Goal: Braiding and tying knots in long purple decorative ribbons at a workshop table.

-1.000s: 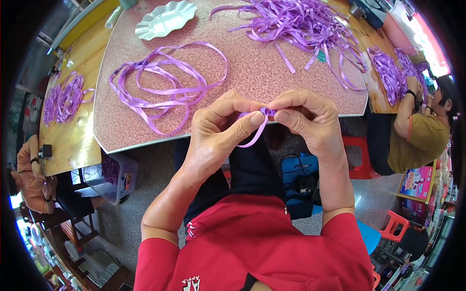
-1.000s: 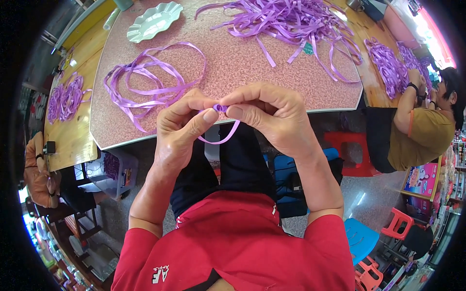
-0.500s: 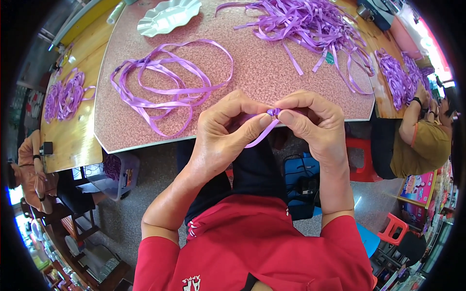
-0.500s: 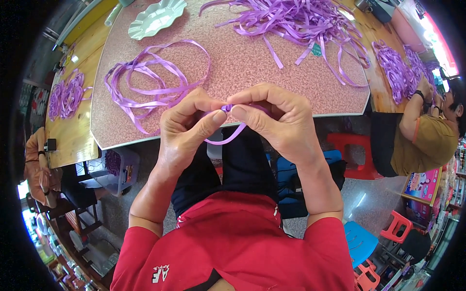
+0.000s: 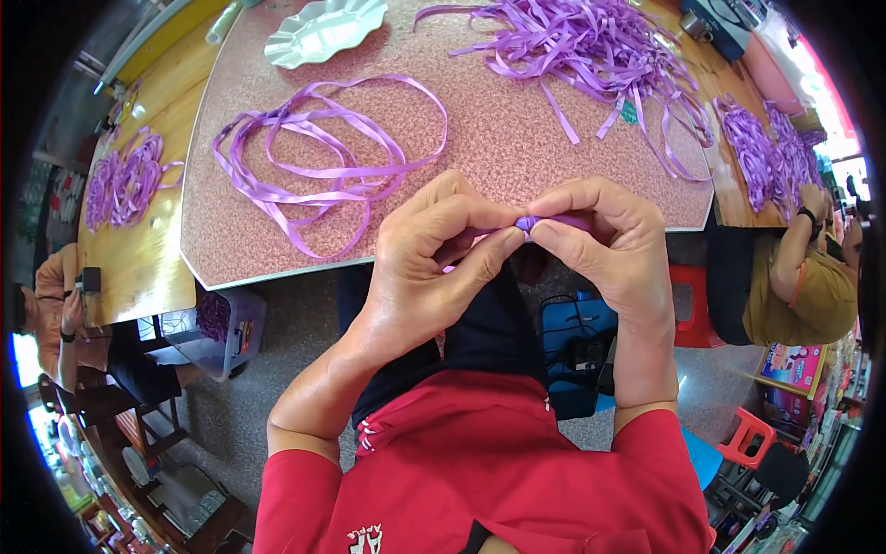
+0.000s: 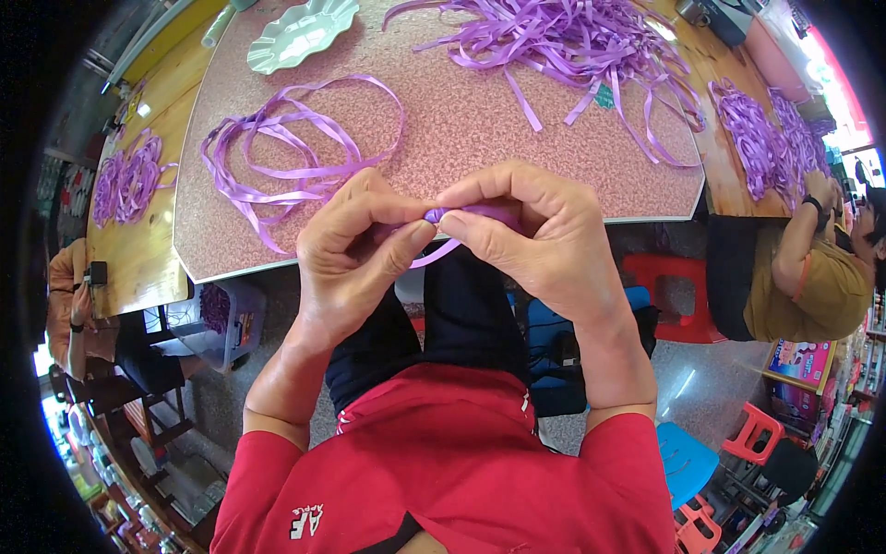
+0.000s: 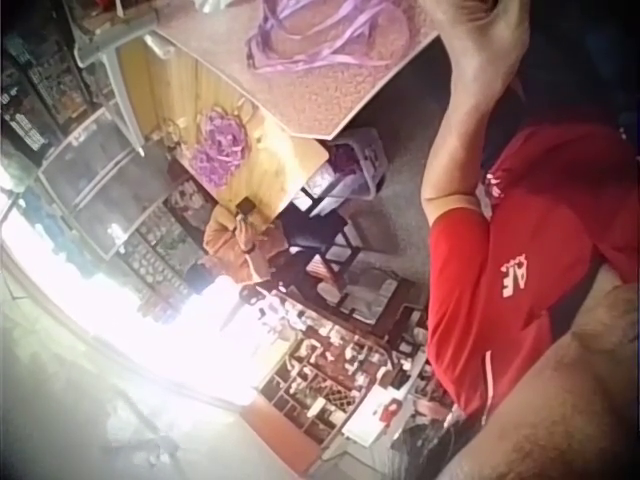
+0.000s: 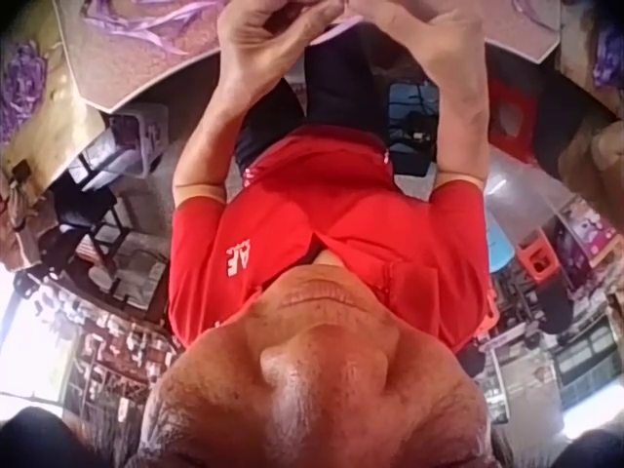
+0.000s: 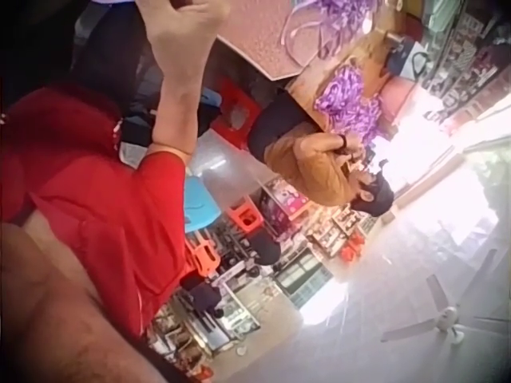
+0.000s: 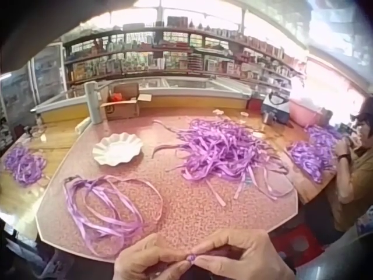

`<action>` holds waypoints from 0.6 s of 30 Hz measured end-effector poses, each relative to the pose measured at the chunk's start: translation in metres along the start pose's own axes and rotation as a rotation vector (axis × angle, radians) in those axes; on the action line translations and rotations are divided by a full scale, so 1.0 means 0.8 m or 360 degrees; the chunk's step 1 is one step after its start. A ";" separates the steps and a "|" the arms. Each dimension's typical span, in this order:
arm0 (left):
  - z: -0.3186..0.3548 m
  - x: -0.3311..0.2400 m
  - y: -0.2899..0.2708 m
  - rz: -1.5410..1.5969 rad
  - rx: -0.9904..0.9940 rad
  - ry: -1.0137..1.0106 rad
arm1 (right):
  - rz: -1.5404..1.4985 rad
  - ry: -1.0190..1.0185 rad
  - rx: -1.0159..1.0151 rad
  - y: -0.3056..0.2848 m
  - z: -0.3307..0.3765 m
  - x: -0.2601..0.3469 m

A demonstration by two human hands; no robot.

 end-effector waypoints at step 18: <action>0.002 -0.015 0.003 -0.0326 -0.0159 0.0254 | 0.0148 -0.0201 0.0111 0.004 0.002 0.006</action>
Point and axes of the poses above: each hand's wrist, its own z-axis away from the middle knuckle, its own y-axis out of the palm, x = y × z, the point moved 4 cm from there along -z, towards the middle knuckle, and after that the axes turned 5 degrees about x, right-handed, at the moved point
